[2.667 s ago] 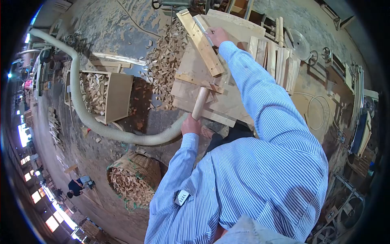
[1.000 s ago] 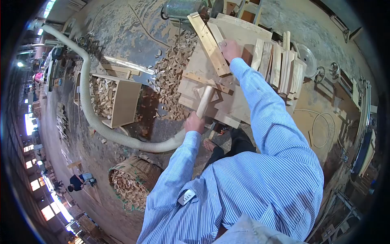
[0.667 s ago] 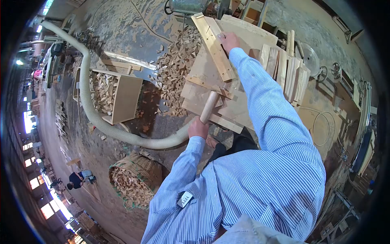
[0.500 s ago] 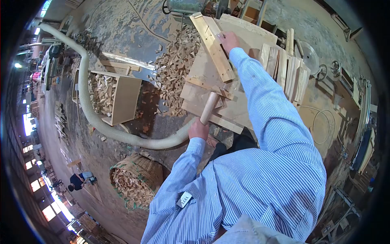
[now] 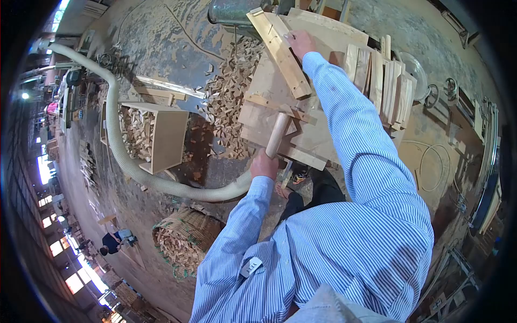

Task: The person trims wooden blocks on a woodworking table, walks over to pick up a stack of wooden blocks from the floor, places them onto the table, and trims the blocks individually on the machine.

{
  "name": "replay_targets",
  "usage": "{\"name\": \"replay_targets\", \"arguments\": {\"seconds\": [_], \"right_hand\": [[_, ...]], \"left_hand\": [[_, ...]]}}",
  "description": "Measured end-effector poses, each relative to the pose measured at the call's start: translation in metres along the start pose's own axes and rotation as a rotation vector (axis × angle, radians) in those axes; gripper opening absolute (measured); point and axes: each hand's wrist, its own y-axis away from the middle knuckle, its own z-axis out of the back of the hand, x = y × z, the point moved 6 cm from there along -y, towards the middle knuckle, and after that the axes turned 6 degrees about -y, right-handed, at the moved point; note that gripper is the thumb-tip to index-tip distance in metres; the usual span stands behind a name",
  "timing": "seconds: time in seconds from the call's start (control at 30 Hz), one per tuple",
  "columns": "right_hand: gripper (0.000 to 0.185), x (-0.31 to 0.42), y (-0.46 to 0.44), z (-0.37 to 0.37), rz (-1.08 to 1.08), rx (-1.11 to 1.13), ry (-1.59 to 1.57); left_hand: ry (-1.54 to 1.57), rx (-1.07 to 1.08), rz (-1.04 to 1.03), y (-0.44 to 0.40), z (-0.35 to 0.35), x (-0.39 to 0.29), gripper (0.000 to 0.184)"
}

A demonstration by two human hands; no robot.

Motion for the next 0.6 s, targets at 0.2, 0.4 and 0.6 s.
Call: {"name": "replay_targets", "arguments": {"seconds": [0.2, 0.4, 0.6], "right_hand": [[0.034, -0.014, -0.038, 0.009, 0.04, -0.026, 0.052], [0.038, -0.006, -0.033, 0.03, -0.004, 0.017, 0.049], [0.027, 0.003, 0.005, 0.066, 0.015, -0.112, 0.175]], "left_hand": [[0.023, -0.033, 0.014, -0.023, 0.005, -0.029, 0.038], [-0.021, -0.044, 0.015, -0.032, 0.004, -0.037, 0.037], [0.015, -0.093, -0.016, -0.022, 0.003, -0.026, 0.034]]}}
